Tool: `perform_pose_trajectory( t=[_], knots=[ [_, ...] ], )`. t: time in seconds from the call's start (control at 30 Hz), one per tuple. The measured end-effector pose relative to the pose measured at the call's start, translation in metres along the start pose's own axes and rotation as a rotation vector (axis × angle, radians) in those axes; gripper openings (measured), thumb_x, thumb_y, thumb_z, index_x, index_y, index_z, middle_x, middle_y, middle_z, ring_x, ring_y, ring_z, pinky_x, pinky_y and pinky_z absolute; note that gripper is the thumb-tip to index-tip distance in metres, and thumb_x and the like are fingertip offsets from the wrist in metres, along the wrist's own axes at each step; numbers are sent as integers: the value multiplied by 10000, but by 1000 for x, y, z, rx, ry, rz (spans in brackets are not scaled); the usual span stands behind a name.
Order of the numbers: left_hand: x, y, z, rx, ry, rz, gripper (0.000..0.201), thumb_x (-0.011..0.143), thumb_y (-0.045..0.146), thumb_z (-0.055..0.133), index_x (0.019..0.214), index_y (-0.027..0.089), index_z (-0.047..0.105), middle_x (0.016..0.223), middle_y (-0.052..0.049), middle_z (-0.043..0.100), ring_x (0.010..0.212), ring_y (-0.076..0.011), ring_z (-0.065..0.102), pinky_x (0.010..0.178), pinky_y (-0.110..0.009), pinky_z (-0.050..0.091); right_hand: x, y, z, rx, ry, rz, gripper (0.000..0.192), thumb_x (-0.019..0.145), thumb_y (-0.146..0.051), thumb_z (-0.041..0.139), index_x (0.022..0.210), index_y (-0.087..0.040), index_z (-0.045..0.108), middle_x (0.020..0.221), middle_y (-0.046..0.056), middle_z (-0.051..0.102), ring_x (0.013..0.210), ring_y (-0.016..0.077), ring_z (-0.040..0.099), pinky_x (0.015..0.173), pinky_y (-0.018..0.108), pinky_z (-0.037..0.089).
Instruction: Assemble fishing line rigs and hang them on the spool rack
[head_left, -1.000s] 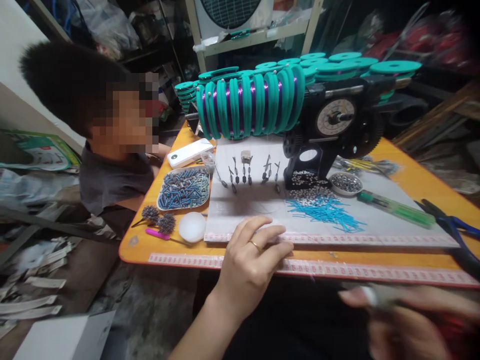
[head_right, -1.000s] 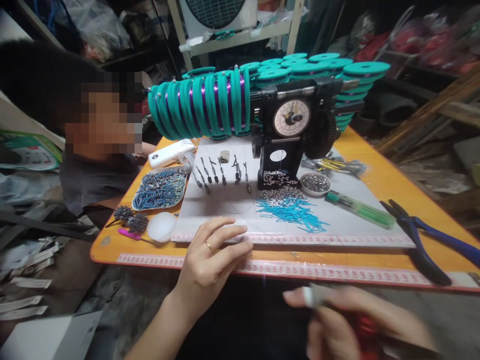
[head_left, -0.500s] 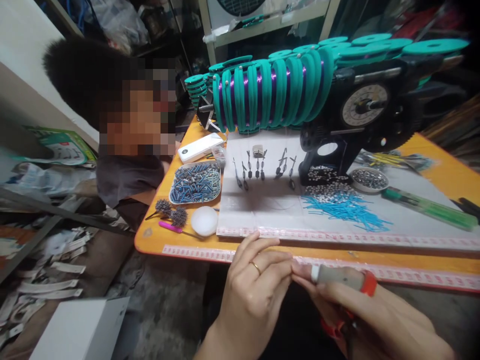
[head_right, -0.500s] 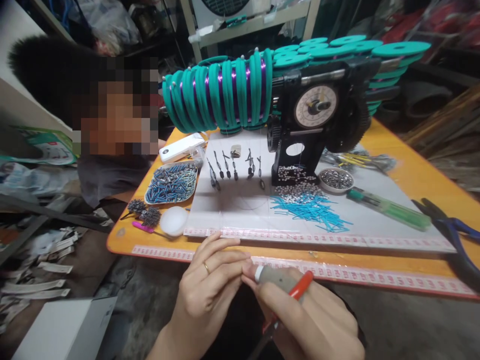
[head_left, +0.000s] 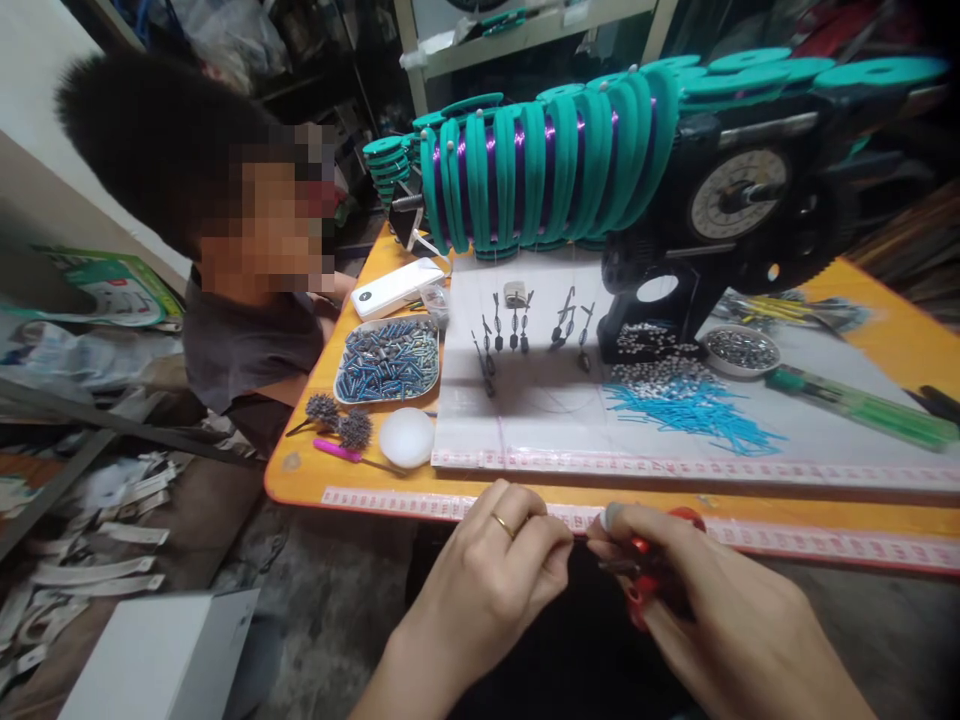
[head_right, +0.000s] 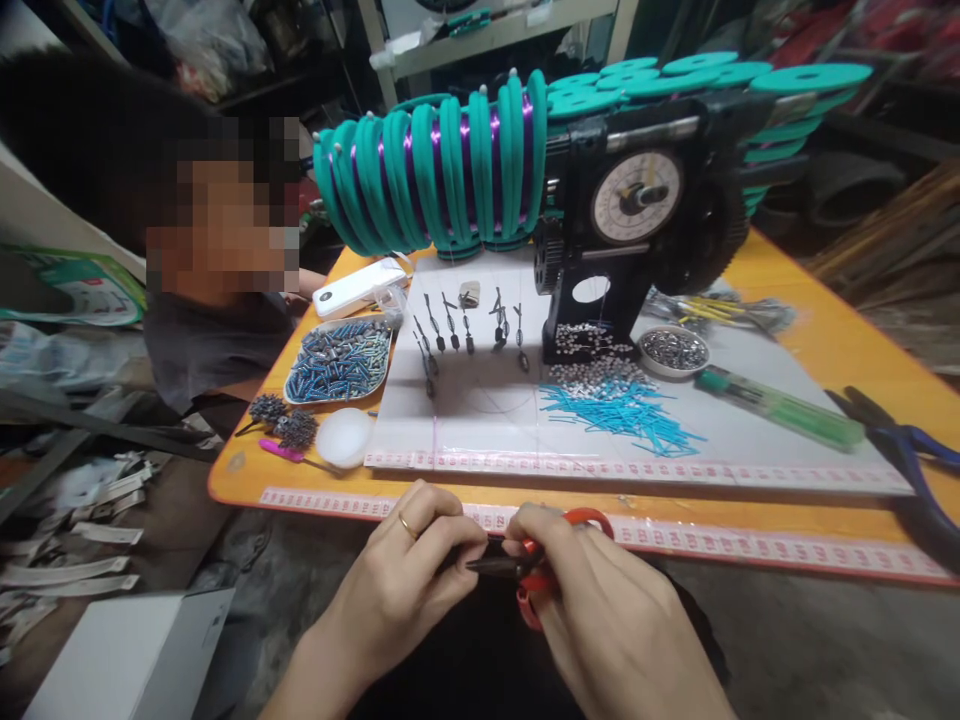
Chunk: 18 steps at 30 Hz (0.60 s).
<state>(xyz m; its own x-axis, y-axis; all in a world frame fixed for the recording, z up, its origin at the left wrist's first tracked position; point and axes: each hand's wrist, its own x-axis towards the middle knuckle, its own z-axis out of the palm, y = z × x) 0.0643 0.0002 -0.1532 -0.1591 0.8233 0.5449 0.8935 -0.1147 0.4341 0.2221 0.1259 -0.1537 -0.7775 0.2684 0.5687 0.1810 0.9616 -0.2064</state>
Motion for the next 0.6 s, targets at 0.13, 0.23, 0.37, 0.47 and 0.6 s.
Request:
perform_pose_trajectory(
  t=[0.13,0.23,0.37,0.47,0.6],
  knots=[
    [3,-1,2,-42,22,-16,126,959,114,540,906,145,651,812,-43,574,760,-147,545,679,-252,505,1,4,-2,110,-110,74,242,891,-99,421,1101,-199,487,866,-37,674,706,4,663,664,56,488],
    [4,-3,3,-17,31,-6,114,961,163,585,972,171,698,772,-25,536,728,-147,517,622,-252,434,-2,8,1,167,-120,132,289,865,-87,471,1125,-212,485,906,-38,662,744,-3,661,690,42,490],
    [6,-5,6,52,39,3,143,958,201,607,992,218,745,707,-10,492,682,-153,480,566,-267,355,-7,11,1,149,-136,122,274,873,-106,473,1126,-209,493,910,-30,654,745,8,654,674,62,492],
    [8,-5,10,76,61,-10,142,936,206,629,959,241,765,692,-6,482,651,-151,464,551,-274,338,-7,13,-1,58,-115,76,204,918,-140,436,1100,-205,502,863,-32,655,698,22,640,636,97,482],
    [10,-3,13,101,121,-67,140,876,150,663,851,247,761,676,5,477,623,-136,467,548,-270,333,-11,22,-7,-7,-70,84,167,969,-215,408,1096,-200,515,882,-28,673,694,14,644,627,95,473]
  ],
)
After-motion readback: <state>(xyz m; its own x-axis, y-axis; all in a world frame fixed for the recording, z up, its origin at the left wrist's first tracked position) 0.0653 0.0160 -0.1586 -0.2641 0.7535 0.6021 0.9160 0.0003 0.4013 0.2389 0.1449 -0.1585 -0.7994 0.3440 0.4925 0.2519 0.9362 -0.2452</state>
